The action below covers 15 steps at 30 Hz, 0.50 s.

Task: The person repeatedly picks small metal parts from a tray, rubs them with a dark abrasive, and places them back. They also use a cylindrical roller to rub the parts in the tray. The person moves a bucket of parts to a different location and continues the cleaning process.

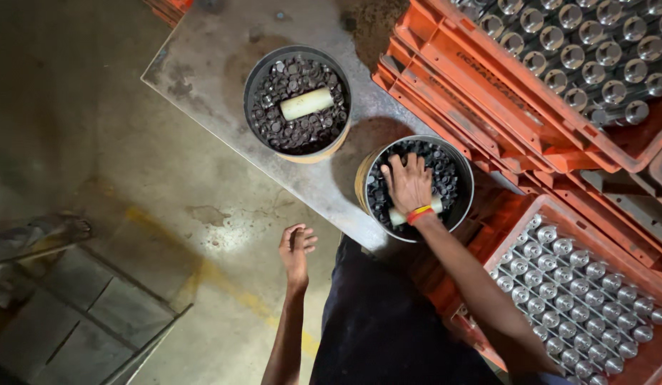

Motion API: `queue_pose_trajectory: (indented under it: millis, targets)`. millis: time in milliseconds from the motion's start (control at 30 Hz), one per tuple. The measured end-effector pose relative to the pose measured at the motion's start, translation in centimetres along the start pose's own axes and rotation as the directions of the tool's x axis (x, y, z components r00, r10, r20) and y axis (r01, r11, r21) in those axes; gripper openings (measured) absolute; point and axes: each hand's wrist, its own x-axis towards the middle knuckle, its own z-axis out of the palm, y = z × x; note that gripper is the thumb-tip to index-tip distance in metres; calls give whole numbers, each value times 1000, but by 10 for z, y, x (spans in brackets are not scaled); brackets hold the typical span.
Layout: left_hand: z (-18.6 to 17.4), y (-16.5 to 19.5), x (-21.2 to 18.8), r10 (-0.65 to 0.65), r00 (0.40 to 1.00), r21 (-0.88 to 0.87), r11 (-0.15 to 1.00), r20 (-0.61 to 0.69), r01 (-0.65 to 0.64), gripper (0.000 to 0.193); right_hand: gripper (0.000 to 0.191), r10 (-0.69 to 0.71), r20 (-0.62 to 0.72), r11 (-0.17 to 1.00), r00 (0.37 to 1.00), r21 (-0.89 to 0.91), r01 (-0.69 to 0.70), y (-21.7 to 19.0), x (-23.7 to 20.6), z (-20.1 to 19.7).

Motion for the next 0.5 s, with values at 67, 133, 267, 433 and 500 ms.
queue_pose_trajectory:
  millis: [67, 133, 267, 433, 500]
  targets:
    - [-2, 0, -1, -1, 1000, 1, 1000, -1, 1, 30, 27, -22, 44, 994, 999, 110, 17, 12, -2, -1]
    - [-2, -1, -2, -1, 1000, 7, 1000, 5, 1, 30, 27, -61, 45, 984, 997, 169, 53, 25, 1, 1]
    - [7, 4, -5, 21, 999, 10, 1000, 42, -21, 29, 27, 34, -97, 899, 995, 439, 12, 41, 17, 13]
    - [38, 29, -28, 73, 992, -13, 997, 100, -72, 26, 13, 264, 495, -271, 828, 862, -429, 76, 2, -5]
    - [58, 44, -45, 122, 979, -6, 992, 165, -122, 24, 13, 40, 540, -695, 841, 620, -365, 95, -26, -32]
